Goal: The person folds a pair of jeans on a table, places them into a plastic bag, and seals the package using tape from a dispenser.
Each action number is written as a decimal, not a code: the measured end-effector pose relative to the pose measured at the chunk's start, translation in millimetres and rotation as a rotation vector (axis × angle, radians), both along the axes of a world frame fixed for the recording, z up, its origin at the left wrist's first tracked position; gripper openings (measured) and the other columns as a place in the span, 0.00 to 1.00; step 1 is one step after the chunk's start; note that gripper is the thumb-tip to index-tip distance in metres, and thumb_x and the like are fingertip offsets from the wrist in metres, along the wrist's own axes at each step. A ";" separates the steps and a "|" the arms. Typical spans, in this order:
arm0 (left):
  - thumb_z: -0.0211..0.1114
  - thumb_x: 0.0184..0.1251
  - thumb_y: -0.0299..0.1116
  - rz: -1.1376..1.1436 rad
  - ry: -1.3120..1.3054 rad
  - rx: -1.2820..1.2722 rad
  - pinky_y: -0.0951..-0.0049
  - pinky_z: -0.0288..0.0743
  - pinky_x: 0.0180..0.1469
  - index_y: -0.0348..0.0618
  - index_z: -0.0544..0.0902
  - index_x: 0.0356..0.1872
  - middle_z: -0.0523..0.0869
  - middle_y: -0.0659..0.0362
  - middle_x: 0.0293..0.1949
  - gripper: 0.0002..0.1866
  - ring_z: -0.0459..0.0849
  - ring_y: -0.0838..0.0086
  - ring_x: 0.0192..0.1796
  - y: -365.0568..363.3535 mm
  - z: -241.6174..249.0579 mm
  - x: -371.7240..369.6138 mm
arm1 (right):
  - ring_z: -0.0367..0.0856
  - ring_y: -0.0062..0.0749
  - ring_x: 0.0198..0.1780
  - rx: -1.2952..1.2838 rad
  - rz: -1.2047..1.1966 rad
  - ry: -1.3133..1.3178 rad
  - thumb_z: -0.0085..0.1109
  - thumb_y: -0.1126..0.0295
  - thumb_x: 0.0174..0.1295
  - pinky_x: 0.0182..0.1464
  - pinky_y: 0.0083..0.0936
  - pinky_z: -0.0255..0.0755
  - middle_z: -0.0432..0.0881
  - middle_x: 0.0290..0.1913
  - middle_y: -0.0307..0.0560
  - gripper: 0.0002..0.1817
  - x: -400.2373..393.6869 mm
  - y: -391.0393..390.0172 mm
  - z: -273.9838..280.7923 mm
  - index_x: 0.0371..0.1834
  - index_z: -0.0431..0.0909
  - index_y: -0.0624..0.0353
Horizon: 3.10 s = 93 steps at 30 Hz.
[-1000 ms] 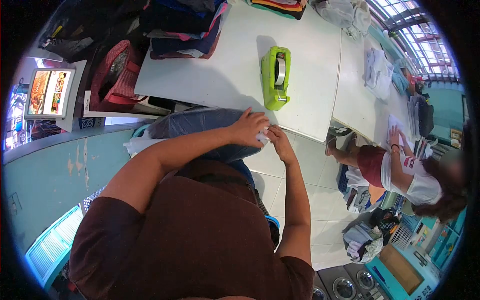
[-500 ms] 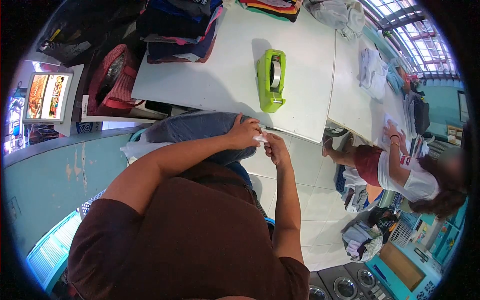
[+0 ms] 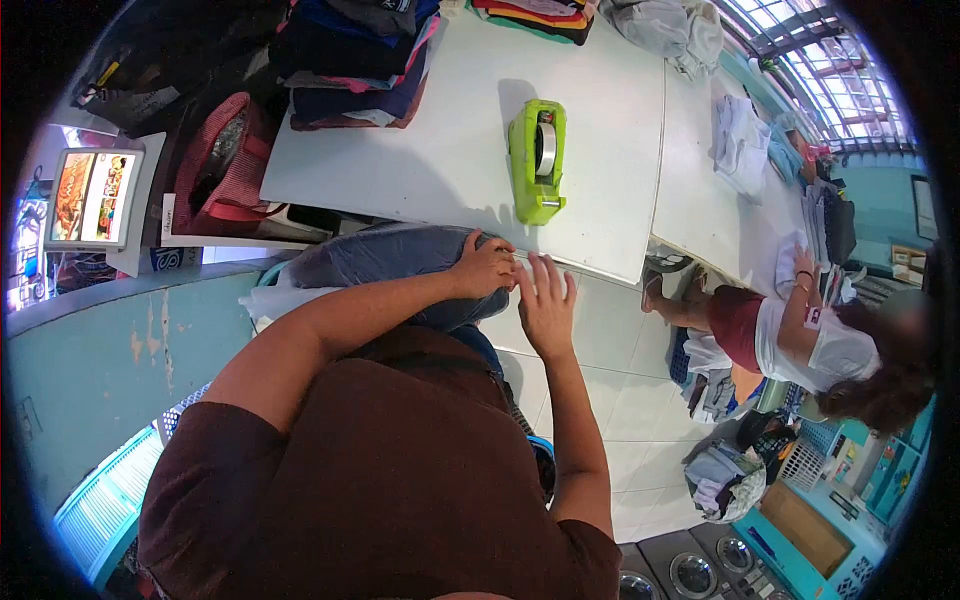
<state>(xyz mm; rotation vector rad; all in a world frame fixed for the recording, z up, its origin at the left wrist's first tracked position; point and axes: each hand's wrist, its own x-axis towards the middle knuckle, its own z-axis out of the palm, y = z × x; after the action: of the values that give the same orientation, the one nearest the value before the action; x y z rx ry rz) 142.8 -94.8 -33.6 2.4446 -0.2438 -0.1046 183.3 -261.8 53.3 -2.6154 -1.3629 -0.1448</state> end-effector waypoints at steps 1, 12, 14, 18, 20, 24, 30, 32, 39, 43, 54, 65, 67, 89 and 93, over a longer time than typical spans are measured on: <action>0.58 0.54 0.46 0.006 0.012 -0.016 0.31 0.37 0.58 0.58 0.82 0.28 0.78 0.70 0.44 0.09 0.63 0.71 0.61 -0.5 1.7 0.6 | 0.64 0.37 0.61 -0.074 0.065 -0.081 0.46 0.69 0.58 0.57 0.42 0.56 0.68 0.56 0.48 0.24 0.2 1.9 -5.1 0.60 0.64 0.54; 0.53 0.58 0.49 -0.006 0.027 -0.044 0.31 0.43 0.56 0.59 0.80 0.33 0.76 0.65 0.44 0.12 0.64 0.68 0.60 0.5 -9.4 1.4 | 0.75 0.41 0.33 0.033 0.258 0.263 0.48 0.67 0.59 0.37 0.36 0.65 0.76 0.25 0.45 0.05 34.4 -6.9 -27.7 0.31 0.73 0.53; 0.54 0.56 0.47 0.029 0.137 -0.098 0.33 0.42 0.59 0.53 0.80 0.36 0.75 0.62 0.44 0.13 0.64 0.68 0.61 2.0 20.7 2.5 | 0.75 0.43 0.29 0.049 0.125 0.690 0.44 0.64 0.62 0.35 0.36 0.68 0.75 0.24 0.49 0.10 35.8 -7.8 -31.0 0.31 0.72 0.57; 0.62 0.49 0.41 0.139 -0.142 -0.047 0.38 0.46 0.60 0.53 0.76 0.31 0.77 0.66 0.37 0.09 0.71 0.71 0.53 -8.8 37.2 -7.4 | 0.59 0.20 0.17 0.214 -0.283 1.716 0.48 0.60 0.60 0.22 0.19 0.53 0.64 0.16 0.32 0.13 47.5 -9.0 -38.0 0.24 0.70 0.55; 0.61 0.51 0.41 0.137 -0.261 0.098 0.41 0.49 0.60 0.52 0.76 0.30 0.76 0.65 0.36 0.08 0.71 0.72 0.51 -12.5 36.5 -8.9 | 0.56 0.20 0.16 0.213 -0.429 2.030 0.47 0.62 0.61 0.20 0.19 0.49 0.57 0.13 0.29 0.13 52.4 -5.0 -34.3 0.20 0.66 0.52; 0.59 0.54 0.40 0.158 -0.359 0.165 0.43 0.50 0.60 0.52 0.76 0.29 0.75 0.64 0.34 0.06 0.72 0.73 0.50 -13.7 32.4 -10.3 | 0.51 0.20 0.15 0.221 -0.505 2.420 0.43 0.61 0.63 0.20 0.20 0.47 0.52 0.11 0.28 0.15 55.2 -6.8 -42.3 0.19 0.65 0.50; 0.58 0.56 0.40 0.103 -0.327 0.126 0.44 0.51 0.60 0.51 0.76 0.28 0.75 0.64 0.35 0.07 0.72 0.74 0.50 -9.8 31.6 -3.2 | 0.50 0.21 0.14 0.350 -0.539 2.352 0.42 0.61 0.62 0.19 0.20 0.47 0.52 0.10 0.28 0.16 43.5 -2.9 -23.8 0.16 0.64 0.49; 0.57 0.57 0.40 0.108 -0.333 0.139 0.45 0.51 0.60 0.51 0.76 0.29 0.75 0.65 0.35 0.06 0.72 0.74 0.50 -10.5 33.8 -5.8 | 0.50 0.21 0.14 0.415 -0.500 2.420 0.43 0.62 0.60 0.19 0.20 0.47 0.52 0.10 0.28 0.14 44.9 -5.7 -36.8 0.16 0.65 0.49; 0.57 0.58 0.39 0.087 -0.306 0.156 0.46 0.52 0.60 0.52 0.76 0.29 0.76 0.66 0.34 0.06 0.72 0.74 0.50 -12.6 32.0 -11.4 | 0.57 0.24 0.14 0.317 -0.575 2.017 0.43 0.60 0.58 0.20 0.21 0.53 0.57 0.11 0.32 0.13 39.6 -9.0 -40.1 0.18 0.67 0.50; 0.56 0.59 0.40 0.102 -0.126 0.007 0.42 0.50 0.59 0.52 0.79 0.28 0.78 0.68 0.35 0.07 0.73 0.76 0.49 -11.5 27.7 -7.1 | 0.75 0.37 0.45 0.205 -0.052 0.170 0.51 0.61 0.60 0.41 0.29 0.69 0.73 0.43 0.48 0.19 26.1 -1.4 16.3 0.51 0.69 0.57; 0.54 0.60 0.44 0.002 0.276 -0.111 0.37 0.44 0.58 0.57 0.81 0.34 0.80 0.67 0.39 0.10 0.70 0.72 0.54 0.4 24.9 8.4 | 0.71 0.35 0.44 -0.099 0.396 -0.063 0.52 0.67 0.58 0.42 0.30 0.66 0.72 0.45 0.43 0.18 35.0 -13.6 -18.7 0.52 0.72 0.56; 0.60 0.56 0.37 0.099 -0.132 -0.040 0.48 0.48 0.62 0.50 0.77 0.29 0.77 0.65 0.37 0.05 0.72 0.71 0.52 -5.4 50.9 -6.1 | 0.72 0.36 0.25 0.135 -0.010 0.558 0.49 0.64 0.61 0.29 0.32 0.65 0.70 0.21 0.41 0.08 23.8 -7.0 -27.6 0.29 0.72 0.56; 0.61 0.56 0.37 0.053 -0.261 0.048 0.49 0.50 0.62 0.49 0.77 0.28 0.76 0.65 0.35 0.05 0.72 0.71 0.51 -5.8 51.5 -7.0 | 0.71 0.34 0.22 0.222 -0.281 1.098 0.49 0.62 0.62 0.24 0.30 0.63 0.68 0.17 0.38 0.11 22.9 -7.3 -32.0 0.27 0.71 0.56; 0.53 0.63 0.40 0.193 0.144 -0.225 0.57 0.62 0.54 0.49 0.79 0.36 0.80 0.62 0.37 0.10 0.76 0.71 0.48 3.6 63.5 -2.7 | 0.70 0.30 0.21 0.035 -0.226 0.766 0.50 0.61 0.61 0.25 0.23 0.67 0.70 0.21 0.39 0.10 10.1 -7.0 -13.6 0.32 0.70 0.57; 0.51 0.64 0.38 0.392 0.665 -0.754 0.67 0.75 0.34 0.40 0.78 0.31 0.83 0.57 0.31 0.13 0.82 0.70 0.28 24.2 92.3 -15.0 | 0.67 0.24 0.17 0.659 -0.755 2.047 0.46 0.58 0.65 0.21 0.16 0.59 0.68 0.18 0.33 0.12 -11.7 -6.2 -19.6 0.32 0.71 0.55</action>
<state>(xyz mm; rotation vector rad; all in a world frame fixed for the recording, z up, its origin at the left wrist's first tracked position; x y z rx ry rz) 127.9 -70.6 58.7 1.5575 0.4213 -0.5322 171.6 -268.0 33.7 -1.1947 0.3731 1.2586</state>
